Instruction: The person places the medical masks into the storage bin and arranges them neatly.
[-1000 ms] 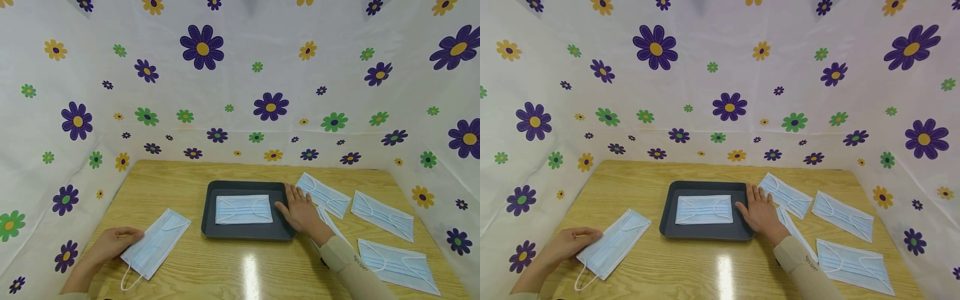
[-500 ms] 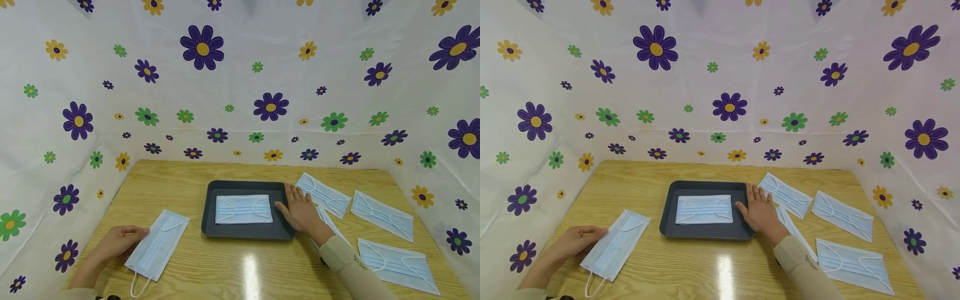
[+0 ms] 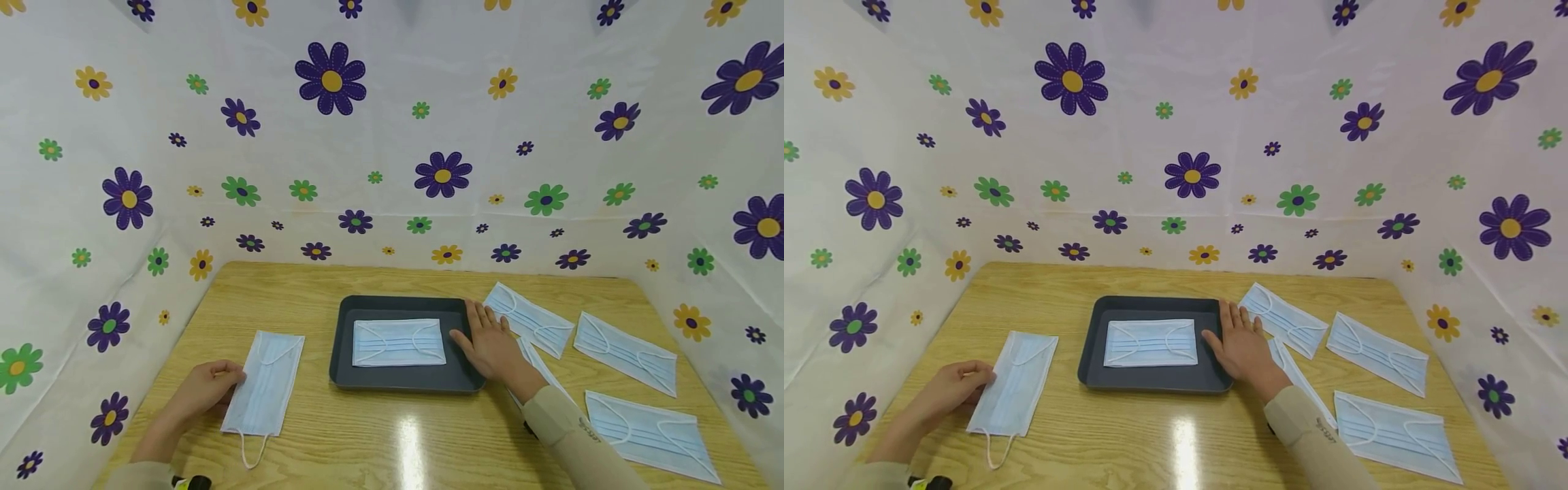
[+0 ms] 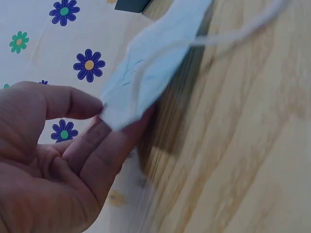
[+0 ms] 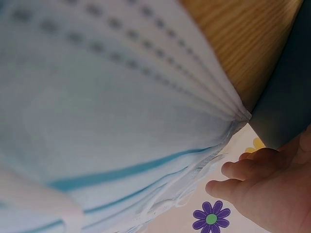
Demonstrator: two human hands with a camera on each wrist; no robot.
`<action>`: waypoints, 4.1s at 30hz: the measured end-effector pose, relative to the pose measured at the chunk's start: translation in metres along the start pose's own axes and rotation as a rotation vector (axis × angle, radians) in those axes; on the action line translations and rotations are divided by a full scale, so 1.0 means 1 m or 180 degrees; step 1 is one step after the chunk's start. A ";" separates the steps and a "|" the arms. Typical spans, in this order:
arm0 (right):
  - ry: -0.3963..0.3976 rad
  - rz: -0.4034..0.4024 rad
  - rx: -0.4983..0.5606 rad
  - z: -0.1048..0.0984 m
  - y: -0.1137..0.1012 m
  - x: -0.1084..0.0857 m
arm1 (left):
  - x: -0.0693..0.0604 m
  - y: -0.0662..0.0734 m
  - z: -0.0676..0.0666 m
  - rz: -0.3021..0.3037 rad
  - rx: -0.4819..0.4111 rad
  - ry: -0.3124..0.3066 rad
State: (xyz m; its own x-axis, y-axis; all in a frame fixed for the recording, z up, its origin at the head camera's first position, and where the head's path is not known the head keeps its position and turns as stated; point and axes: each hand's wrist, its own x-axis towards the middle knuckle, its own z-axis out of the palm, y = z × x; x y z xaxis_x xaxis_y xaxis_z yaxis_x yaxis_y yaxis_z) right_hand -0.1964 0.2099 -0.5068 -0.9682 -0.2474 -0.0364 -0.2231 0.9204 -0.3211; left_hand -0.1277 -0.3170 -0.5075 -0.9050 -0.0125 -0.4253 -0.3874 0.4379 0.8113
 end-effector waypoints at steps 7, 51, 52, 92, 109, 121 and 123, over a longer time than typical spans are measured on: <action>-0.0011 -0.0009 -0.0001 0.000 -0.001 -0.001 | -0.001 0.005 0.008 -0.0139 -0.0328 0.0098; -0.0003 -0.0015 0.0007 0.002 0.001 0.000 | 0.018 0.005 0.002 -0.0112 -0.0636 0.0255; -0.0007 -0.0016 0.0008 0.002 0.001 0.000 | 0.018 0.006 0.003 -0.0123 -0.0603 0.0287; -0.0002 -0.0027 -0.0015 0.002 0.002 0.001 | 0.025 0.018 0.003 -0.0133 -0.0807 0.0637; -0.0011 -0.0027 0.0018 0.001 0.001 0.001 | 0.025 0.017 -0.003 -0.0222 -0.0387 0.0767; -0.0007 -0.0028 0.0027 -0.001 0.000 0.000 | 0.026 0.014 -0.003 -0.0130 0.0156 0.0479; -0.0007 -0.0022 0.0028 -0.001 0.000 0.000 | 0.027 0.014 -0.003 -0.0091 0.0165 0.0484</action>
State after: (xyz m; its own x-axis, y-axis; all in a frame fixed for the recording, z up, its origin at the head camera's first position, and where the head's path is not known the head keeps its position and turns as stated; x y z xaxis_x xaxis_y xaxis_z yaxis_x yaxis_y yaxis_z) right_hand -0.1967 0.2101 -0.5060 -0.9664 -0.2543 -0.0364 -0.2287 0.9160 -0.3296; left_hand -0.1582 -0.3141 -0.5059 -0.9114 -0.1600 -0.3792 -0.4074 0.4811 0.7762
